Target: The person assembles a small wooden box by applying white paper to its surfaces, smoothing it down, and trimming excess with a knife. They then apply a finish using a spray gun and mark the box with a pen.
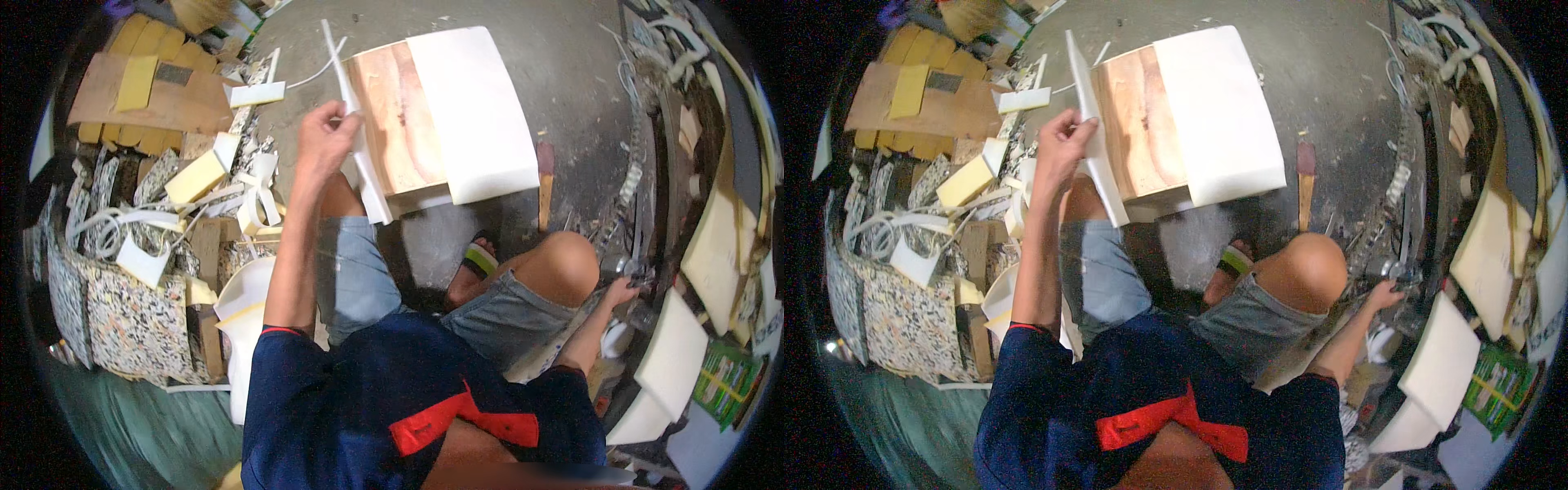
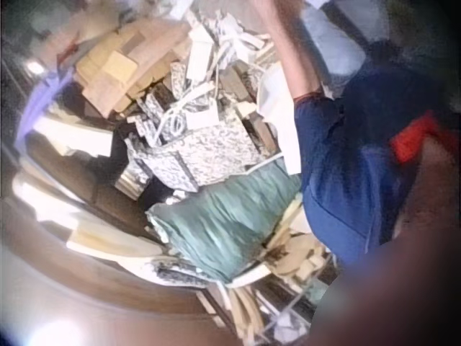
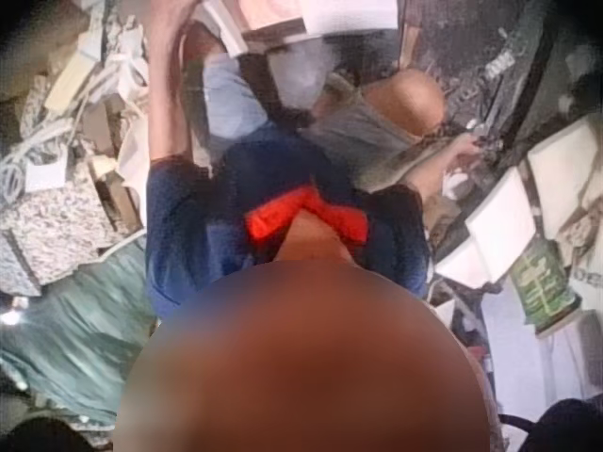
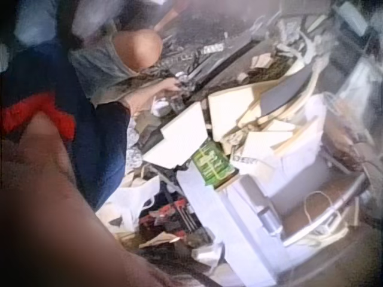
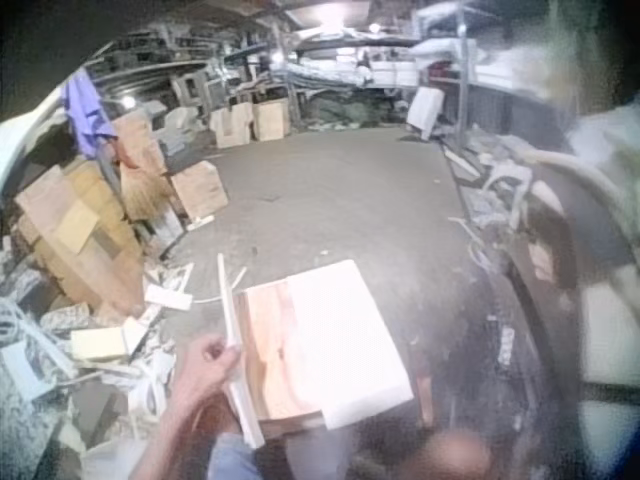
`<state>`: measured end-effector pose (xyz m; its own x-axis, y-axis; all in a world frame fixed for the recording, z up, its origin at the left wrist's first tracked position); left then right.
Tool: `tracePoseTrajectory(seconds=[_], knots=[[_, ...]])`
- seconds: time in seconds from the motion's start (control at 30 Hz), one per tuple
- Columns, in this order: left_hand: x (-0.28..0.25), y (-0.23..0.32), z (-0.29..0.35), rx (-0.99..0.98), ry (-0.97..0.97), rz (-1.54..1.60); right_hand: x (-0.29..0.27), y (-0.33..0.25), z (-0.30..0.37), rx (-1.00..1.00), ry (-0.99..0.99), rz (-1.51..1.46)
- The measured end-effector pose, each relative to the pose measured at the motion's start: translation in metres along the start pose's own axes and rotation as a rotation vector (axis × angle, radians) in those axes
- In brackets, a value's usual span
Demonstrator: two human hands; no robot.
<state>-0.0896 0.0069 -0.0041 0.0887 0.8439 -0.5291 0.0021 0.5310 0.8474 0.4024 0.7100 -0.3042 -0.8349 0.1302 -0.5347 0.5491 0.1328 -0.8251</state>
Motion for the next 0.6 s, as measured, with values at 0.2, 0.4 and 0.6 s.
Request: tracePoseTrajectory(seconds=[0.2,0.4,0.6], knots=[[0.018,0.028,0.0,0.206,0.131,-0.339,-0.014,0.001,0.029,0.049,-0.115,0.056],[0.036,0.048,-0.003,0.263,0.156,-0.464,-0.07,-0.261,0.043,-0.229,-0.216,-0.132],[0.054,0.041,-0.006,0.224,0.065,-0.454,0.087,-0.56,0.251,-0.46,-0.857,-0.192]])
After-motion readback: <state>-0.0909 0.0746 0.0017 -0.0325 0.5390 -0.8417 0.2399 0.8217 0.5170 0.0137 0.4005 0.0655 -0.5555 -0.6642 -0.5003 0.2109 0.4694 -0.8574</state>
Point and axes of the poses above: each hand's wrist, its own z-axis away from the middle knuckle, its own x-axis out of the palm, y = z × x, the point moved 9 cm from there along -z, towards the middle knuckle, and after that the axes turned 10 degrees about -z, right-handed, at the moved point
